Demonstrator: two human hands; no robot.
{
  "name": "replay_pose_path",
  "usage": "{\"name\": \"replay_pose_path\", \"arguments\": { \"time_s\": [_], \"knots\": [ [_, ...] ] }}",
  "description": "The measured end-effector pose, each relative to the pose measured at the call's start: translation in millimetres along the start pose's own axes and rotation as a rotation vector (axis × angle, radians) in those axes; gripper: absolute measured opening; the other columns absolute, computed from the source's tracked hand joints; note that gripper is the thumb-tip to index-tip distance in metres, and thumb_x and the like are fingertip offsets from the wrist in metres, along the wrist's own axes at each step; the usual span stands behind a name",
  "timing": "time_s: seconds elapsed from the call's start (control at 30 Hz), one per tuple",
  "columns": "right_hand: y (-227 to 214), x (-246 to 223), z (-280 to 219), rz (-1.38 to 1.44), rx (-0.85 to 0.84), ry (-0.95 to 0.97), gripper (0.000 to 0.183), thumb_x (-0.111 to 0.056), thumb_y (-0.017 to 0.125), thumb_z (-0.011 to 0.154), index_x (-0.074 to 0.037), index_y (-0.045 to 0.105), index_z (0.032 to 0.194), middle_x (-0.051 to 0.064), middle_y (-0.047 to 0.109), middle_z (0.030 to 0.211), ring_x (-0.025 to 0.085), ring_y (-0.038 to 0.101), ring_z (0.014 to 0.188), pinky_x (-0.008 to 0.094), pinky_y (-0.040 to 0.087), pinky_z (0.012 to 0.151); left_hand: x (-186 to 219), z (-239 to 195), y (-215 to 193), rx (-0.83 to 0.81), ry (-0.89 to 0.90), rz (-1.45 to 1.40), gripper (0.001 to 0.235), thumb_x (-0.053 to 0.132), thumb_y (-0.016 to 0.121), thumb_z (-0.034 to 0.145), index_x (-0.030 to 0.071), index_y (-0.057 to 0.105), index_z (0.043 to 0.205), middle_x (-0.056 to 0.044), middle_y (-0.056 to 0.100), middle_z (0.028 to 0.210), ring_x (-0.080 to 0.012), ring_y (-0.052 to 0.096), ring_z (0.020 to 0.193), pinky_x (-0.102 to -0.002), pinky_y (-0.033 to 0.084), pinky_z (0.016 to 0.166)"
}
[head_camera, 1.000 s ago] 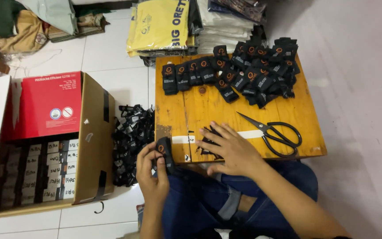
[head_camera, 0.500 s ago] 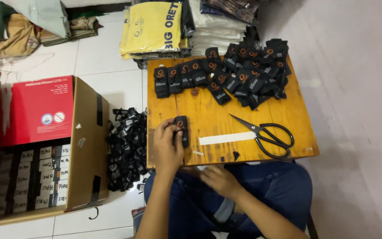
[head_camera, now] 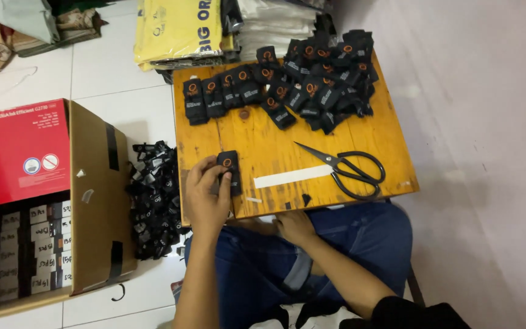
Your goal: The person sits on the floor and uses scissors to trim the drawstrings on small black pouches. They then place the pouches into a clear plastic bag, arranging them inside before sealing the bag.
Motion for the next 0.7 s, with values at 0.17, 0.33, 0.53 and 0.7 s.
{"name": "replay_pose_path", "arguments": {
  "time_s": [0.17,0.33,0.53,0.7],
  "knots": [
    [-37.1,-16.4,-27.2,0.2,0.006,-0.041,0.034,-0.025,0.044,0.086,-0.004,0.056,0.109,0.017,0.057,0.106,0.032,0.05,0.105,0.041,0.038,0.091,5.4,0.8,-5.6,-0.031,-0.039,-0.03,0.003,0.006,0.065,0.073,0.007,0.063,0.075,-0.01,0.059,0.097,-0.0297,0.056,0.091,-0.037,0.044,0.079],
    [-56.4,9.7,-73.7,0.167,0.275,-0.139,0.021,-0.023,0.057,0.082,-0.006,0.065,0.09,0.012,0.063,0.098,0.025,0.053,0.104,0.042,0.028,0.098,2.6,1.2,-4.0,-0.07,-0.001,-0.051,0.006,0.006,0.068,0.069,0.007,0.065,0.074,-0.012,0.06,0.098,-0.0323,0.056,0.092,-0.04,0.043,0.081],
    [-74.7,93.2,-149.3,0.216,1.284,-0.029,0.021,-0.008,0.047,0.085,0.0,0.054,0.067,0.011,0.055,0.068,0.028,0.053,0.069,0.038,0.039,0.072,15.6,0.1,-5.2,-0.115,-0.002,-0.109,0.023,0.014,0.049,0.085,0.005,0.06,0.103,-0.015,0.052,0.116,-0.0255,0.05,0.108,-0.034,0.036,0.094],
    [-91.1,138.9,-128.5,0.067,1.017,0.232,0.02,-0.002,0.048,0.071,-0.003,0.063,0.083,0.013,0.06,0.09,0.031,0.054,0.087,0.04,0.042,0.082,18.8,1.7,-5.6,-0.075,-0.001,-0.023,0.024,0.013,0.05,0.086,0.0,0.058,0.105,-0.016,0.054,0.107,-0.027,0.05,0.104,-0.036,0.039,0.09]
  ]
}}
Point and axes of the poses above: each hand's wrist, its own z-axis towards the middle knuckle, its own y-axis out of the palm, x = y × z, the point moved 3 cm from there along z, towards the middle knuckle
